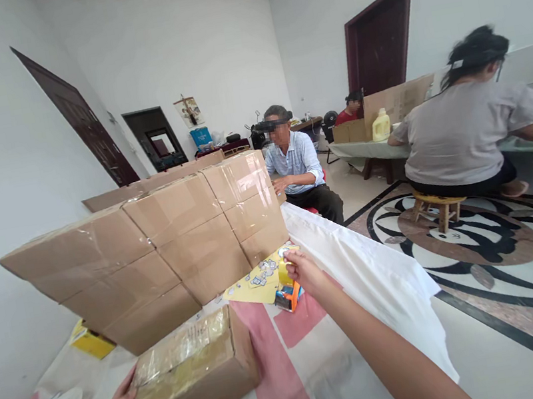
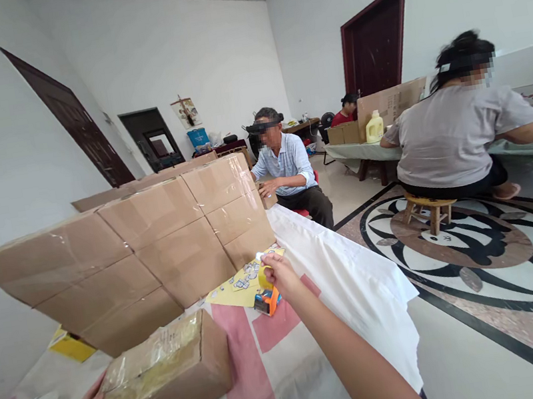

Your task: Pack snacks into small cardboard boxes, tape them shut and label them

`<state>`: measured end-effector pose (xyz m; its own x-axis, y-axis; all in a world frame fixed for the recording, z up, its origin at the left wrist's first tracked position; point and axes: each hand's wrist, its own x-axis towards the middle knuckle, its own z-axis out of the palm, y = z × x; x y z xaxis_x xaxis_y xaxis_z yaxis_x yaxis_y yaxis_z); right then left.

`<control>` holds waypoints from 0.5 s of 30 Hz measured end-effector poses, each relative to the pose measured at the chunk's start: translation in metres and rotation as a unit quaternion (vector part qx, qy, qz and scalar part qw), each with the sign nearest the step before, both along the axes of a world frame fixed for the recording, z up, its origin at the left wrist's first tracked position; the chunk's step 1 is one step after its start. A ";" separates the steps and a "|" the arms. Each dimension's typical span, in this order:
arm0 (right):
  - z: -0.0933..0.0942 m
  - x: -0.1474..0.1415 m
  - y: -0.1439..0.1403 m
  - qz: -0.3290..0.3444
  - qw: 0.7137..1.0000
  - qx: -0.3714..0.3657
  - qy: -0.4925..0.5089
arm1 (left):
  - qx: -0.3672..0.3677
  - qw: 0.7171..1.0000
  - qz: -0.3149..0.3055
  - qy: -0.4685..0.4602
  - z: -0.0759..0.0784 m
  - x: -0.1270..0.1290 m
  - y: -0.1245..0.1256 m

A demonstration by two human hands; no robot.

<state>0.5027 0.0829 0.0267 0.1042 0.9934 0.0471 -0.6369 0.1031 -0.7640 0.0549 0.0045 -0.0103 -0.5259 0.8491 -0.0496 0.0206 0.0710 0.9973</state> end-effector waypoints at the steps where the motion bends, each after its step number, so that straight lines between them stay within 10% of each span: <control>1: -0.003 -0.009 -0.006 0.026 1.000 0.006 -0.012 | -0.009 1.000 -0.016 -0.018 0.002 0.001 -0.003; 8: -0.020 -0.066 -0.033 0.200 0.972 0.043 -0.115 | -0.024 0.999 -0.030 -0.039 0.002 -0.005 0.001; 15: -0.029 -0.079 -0.038 0.197 0.962 0.066 -0.174 | -0.057 0.997 -0.017 -0.052 0.010 -0.013 0.022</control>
